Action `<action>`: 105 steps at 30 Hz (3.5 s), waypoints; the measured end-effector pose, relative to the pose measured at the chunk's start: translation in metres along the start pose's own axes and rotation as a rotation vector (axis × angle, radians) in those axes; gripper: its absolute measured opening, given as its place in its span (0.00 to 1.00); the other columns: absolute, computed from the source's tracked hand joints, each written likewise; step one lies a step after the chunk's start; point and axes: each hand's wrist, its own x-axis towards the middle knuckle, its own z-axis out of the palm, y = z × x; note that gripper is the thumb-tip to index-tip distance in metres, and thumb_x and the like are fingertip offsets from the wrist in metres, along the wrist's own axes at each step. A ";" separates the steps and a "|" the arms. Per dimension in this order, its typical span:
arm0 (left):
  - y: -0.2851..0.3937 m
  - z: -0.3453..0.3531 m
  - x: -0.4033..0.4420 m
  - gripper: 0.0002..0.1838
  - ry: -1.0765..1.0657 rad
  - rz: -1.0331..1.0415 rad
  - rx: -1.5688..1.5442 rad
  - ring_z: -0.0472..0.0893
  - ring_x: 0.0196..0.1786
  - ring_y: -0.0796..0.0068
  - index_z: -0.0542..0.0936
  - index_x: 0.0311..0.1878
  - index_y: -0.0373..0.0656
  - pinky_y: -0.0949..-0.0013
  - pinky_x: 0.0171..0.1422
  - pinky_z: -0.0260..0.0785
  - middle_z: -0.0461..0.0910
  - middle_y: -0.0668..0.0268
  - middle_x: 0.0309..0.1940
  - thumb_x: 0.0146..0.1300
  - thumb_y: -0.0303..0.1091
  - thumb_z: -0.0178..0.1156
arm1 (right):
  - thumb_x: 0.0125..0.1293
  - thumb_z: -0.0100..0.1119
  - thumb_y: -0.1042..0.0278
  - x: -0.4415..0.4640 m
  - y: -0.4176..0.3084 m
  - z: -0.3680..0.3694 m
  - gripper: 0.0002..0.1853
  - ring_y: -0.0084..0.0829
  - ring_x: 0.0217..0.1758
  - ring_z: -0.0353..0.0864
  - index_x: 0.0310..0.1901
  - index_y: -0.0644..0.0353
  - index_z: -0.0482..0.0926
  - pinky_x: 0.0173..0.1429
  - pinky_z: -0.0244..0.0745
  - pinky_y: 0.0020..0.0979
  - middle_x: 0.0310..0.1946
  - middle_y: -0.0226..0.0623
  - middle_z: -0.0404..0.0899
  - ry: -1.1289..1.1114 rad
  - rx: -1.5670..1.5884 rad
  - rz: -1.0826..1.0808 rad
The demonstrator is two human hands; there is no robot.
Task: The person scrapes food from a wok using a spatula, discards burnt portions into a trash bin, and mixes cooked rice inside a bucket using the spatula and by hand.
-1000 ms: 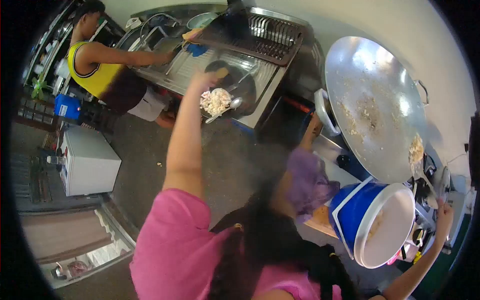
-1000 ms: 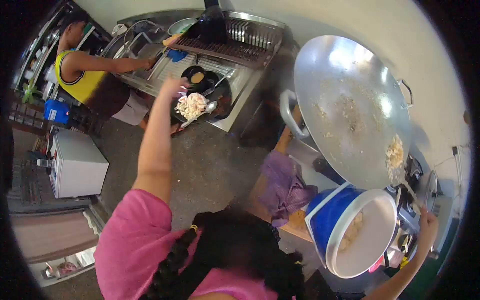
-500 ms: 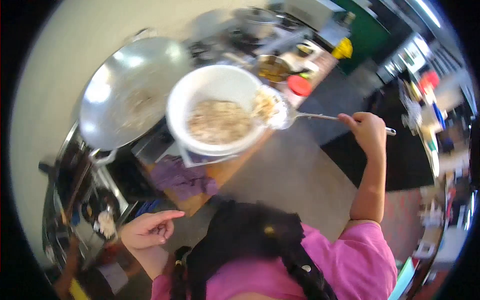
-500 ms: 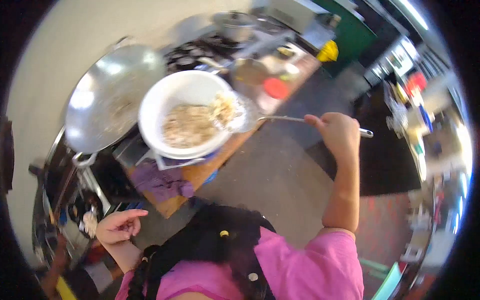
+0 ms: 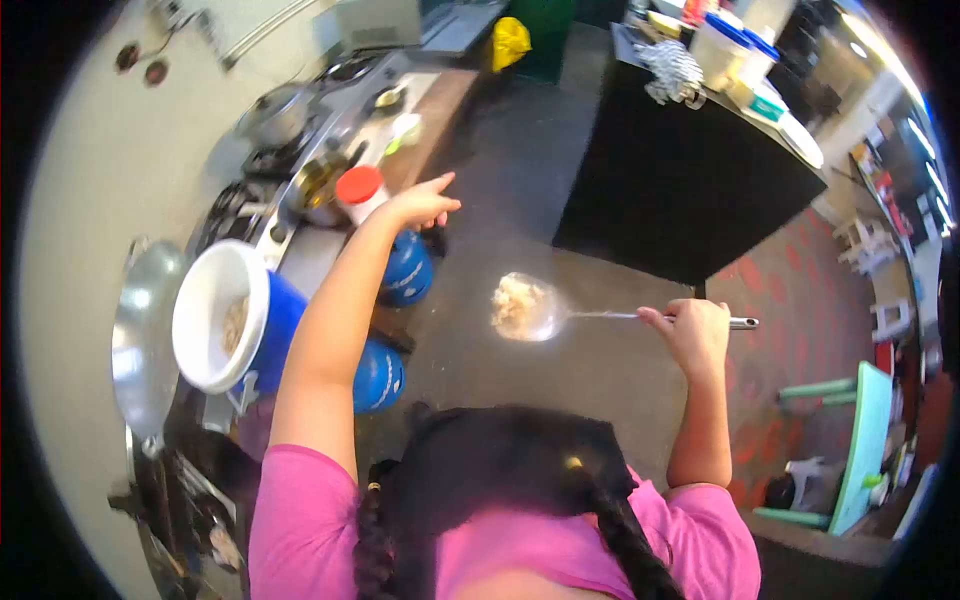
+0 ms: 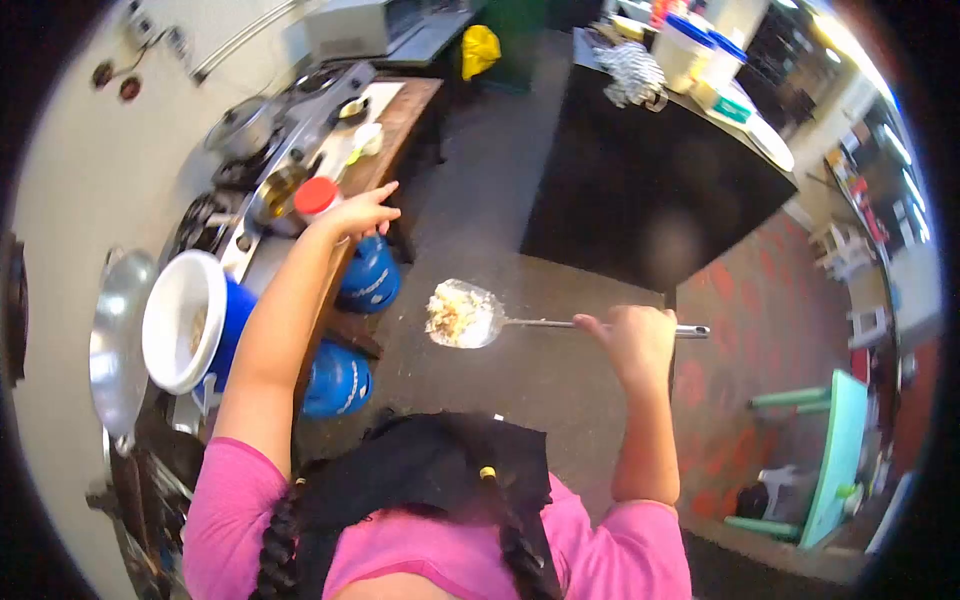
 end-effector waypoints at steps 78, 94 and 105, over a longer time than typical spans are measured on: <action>0.157 -0.418 1.074 0.11 1.186 -0.830 -1.217 0.76 0.36 0.83 0.79 0.56 0.45 0.78 0.39 0.67 0.76 0.74 0.33 0.75 0.34 0.54 | 0.72 0.55 0.61 1.950 -0.144 0.868 0.18 0.39 0.56 0.86 0.55 0.62 0.84 0.56 0.81 0.38 0.52 0.42 0.86 -0.671 -0.012 -0.047; 0.147 -0.260 1.015 0.13 1.212 -1.355 -0.398 0.82 0.50 0.50 0.82 0.50 0.41 0.54 0.57 0.74 0.84 0.52 0.47 0.64 0.32 0.56 | 0.69 0.54 0.63 1.905 -0.163 0.936 0.15 0.46 0.30 0.83 0.33 0.65 0.84 0.37 0.79 0.44 0.29 0.47 0.84 0.448 -0.108 -0.047; 0.110 0.161 0.822 0.11 0.912 -1.698 -0.949 0.80 0.19 0.65 0.82 0.36 0.40 0.58 0.26 0.74 0.82 0.57 0.25 0.66 0.36 0.55 | 0.73 0.54 0.60 1.795 -0.328 0.398 0.17 0.35 0.22 0.66 0.31 0.63 0.66 0.23 0.61 0.40 0.21 0.39 0.65 0.288 2.327 0.043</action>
